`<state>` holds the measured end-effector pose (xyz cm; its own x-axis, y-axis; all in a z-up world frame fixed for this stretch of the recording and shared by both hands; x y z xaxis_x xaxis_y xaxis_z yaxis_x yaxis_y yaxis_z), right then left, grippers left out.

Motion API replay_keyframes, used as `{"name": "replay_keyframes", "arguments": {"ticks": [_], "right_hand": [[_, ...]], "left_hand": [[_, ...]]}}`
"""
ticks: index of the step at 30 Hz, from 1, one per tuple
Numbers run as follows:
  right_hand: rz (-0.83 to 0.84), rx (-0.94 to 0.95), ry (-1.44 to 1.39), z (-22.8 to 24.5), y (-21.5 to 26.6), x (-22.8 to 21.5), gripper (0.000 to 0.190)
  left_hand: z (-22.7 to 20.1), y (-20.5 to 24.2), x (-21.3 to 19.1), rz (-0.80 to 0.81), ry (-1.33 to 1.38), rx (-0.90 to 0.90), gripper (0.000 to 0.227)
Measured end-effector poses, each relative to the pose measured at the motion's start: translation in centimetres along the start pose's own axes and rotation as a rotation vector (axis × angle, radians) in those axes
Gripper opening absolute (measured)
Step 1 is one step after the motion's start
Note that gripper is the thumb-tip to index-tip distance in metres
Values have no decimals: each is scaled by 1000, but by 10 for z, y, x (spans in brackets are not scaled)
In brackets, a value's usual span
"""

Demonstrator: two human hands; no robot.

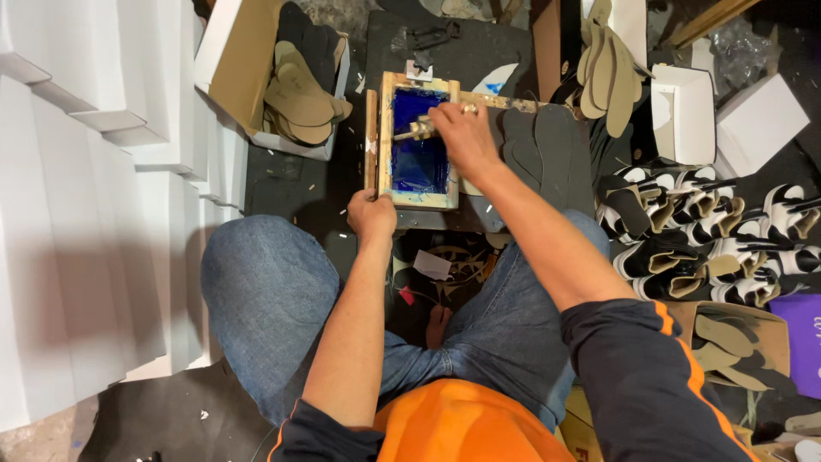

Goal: The person sits on the floor and repeatedly picks up shoe insoles, applies blue glue to them using a sponge attached to a wooden frame, and places them on a nearby surface.

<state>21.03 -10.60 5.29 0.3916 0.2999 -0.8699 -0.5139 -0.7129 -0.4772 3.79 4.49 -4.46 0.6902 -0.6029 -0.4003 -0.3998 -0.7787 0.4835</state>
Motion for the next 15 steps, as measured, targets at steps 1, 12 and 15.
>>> {"name": "replay_keyframes", "arguments": {"ticks": [1,12,15], "right_hand": [[22,73,-37,3,8,7,26],[280,441,-84,-50,49,-33,41],[475,472,18,-67,97,-5,55]], "left_hand": [[6,0,1,-4,36,-28,43],[-27,24,-20,-14,204,-81,43],[-42,35,-23,0,308,-75,44]]}}
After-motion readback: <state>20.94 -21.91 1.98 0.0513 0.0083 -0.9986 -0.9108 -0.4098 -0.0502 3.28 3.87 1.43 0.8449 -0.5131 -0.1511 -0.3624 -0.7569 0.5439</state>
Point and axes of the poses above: each hand's wrist, its own y-axis away from the middle knuckle, its own x-axis out of the palm, z = x × y, the point moved 7 cm from there along -y, towards the middle knuckle, and after that the axes turned 11 degrees about -z, right-handed, at the moved point
